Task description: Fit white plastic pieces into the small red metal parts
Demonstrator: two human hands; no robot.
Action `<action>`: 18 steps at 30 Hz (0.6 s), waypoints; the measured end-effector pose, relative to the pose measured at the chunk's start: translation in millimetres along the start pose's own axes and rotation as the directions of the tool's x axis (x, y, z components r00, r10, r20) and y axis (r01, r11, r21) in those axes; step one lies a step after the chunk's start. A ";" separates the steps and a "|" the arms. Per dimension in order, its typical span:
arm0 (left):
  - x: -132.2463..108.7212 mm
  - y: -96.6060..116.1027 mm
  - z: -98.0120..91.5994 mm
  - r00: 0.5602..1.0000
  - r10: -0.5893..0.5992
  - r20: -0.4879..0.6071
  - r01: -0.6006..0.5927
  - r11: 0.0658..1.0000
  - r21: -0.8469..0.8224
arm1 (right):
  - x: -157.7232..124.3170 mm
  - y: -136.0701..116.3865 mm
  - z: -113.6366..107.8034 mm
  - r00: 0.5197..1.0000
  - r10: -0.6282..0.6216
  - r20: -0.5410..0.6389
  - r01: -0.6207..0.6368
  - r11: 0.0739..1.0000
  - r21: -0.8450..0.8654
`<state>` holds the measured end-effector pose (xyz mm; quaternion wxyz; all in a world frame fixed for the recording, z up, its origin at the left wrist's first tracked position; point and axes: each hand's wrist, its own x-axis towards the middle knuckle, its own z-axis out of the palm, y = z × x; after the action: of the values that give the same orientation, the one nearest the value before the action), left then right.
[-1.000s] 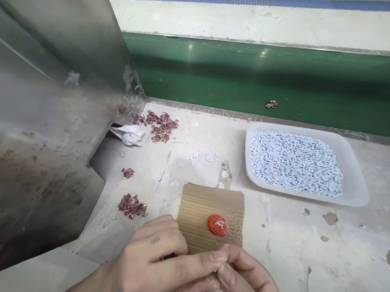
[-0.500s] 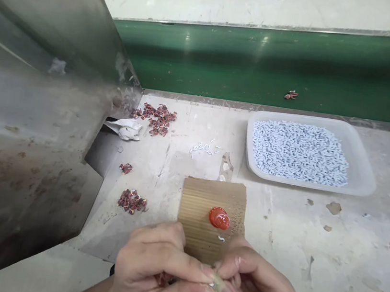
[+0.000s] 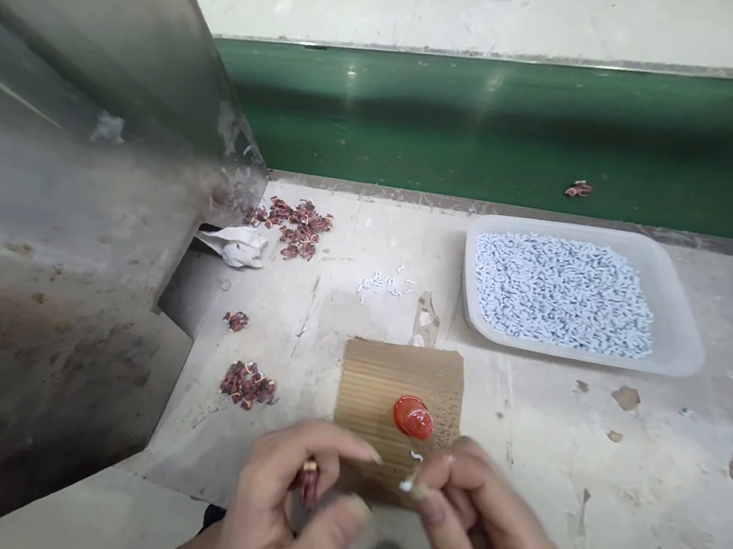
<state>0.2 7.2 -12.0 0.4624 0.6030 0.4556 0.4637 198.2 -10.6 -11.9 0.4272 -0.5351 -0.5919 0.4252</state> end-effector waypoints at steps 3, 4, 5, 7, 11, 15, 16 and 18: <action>-5.6 -2.0 -23.6 0.962 -0.271 0.014 0.266 0.953 0.145 | 13.7 15.7 -29.8 0.992 -0.056 0.110 0.095 0.914 -0.394; -6.0 -2.9 -30.8 0.941 -0.335 0.045 0.320 0.927 0.197 | 19.1 19.0 -37.5 0.983 -0.077 0.164 0.151 0.850 -0.505; -5.7 -4.1 -36.8 0.921 -0.383 0.072 0.357 0.903 0.238 | 24.3 20.9 -43.2 0.971 -0.094 0.222 0.209 0.785 -0.583; -3.5 -7.0 -44.1 0.892 -0.444 0.086 0.413 0.878 0.243 | 34.1 21.0 -48.3 0.941 -0.114 0.320 0.302 0.711 -0.636; 1.9 -12.5 -46.2 0.838 -0.534 0.113 0.539 0.842 -0.015 | 49.2 13.7 -45.3 0.890 -0.105 0.444 0.400 0.645 -0.651; 3.4 -12.5 -47.5 0.832 -0.526 0.179 0.554 0.767 -0.324 | 56.0 5.5 -51.0 0.869 -0.115 0.481 0.442 0.616 -0.652; 3.2 -10.9 -47.7 0.837 -0.511 0.197 0.546 0.752 -0.369 | 55.5 3.4 -53.9 0.871 -0.131 0.474 0.445 0.619 -0.647; 3.0 -5.4 -46.4 0.843 -0.496 0.205 0.534 0.731 -0.424 | 50.8 -1.2 -58.0 0.889 -0.131 0.439 0.408 0.666 -0.625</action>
<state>-45.4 17.3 -10.3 0.7207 0.3415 0.4613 0.3887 250.4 42.6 7.7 0.1352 -0.4745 -0.8492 0.1882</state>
